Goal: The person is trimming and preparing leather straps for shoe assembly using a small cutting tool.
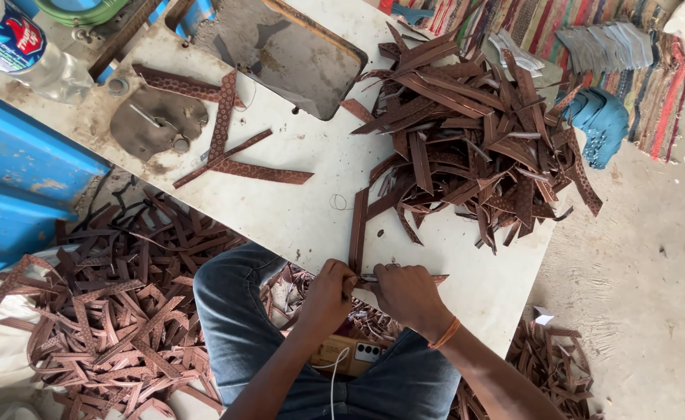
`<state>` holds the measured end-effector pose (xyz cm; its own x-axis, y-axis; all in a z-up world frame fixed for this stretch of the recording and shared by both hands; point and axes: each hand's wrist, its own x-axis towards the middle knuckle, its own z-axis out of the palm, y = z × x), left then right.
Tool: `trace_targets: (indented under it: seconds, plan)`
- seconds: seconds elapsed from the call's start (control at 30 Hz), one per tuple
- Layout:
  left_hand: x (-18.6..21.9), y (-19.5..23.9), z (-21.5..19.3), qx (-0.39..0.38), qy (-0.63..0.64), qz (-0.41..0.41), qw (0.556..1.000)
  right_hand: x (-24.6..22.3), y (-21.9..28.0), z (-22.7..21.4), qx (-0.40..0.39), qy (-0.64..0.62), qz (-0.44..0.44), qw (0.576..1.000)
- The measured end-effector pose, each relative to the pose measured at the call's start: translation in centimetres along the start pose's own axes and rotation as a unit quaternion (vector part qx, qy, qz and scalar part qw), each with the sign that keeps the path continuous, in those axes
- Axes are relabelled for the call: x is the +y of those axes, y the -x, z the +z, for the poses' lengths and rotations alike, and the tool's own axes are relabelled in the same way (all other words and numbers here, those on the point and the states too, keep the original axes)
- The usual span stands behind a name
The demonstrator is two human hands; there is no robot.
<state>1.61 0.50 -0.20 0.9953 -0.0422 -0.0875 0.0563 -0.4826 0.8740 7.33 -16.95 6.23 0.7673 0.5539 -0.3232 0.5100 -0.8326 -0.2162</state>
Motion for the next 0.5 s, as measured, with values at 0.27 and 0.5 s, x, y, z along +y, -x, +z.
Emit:
trace_targets:
  seconds: [0.27, 0.5]
  plan:
    - [0.1, 0.0, 0.4, 0.006, 0.0, -0.003, 1.0, -0.3, -0.5, -0.5, -0.013, 0.045, -0.033, 0.998]
    - [-1.1, -0.1, 0.9, 0.015, -0.001, 0.007, 1.0, 0.1, -0.5, -0.2, -0.01, 0.051, -0.067, 0.996]
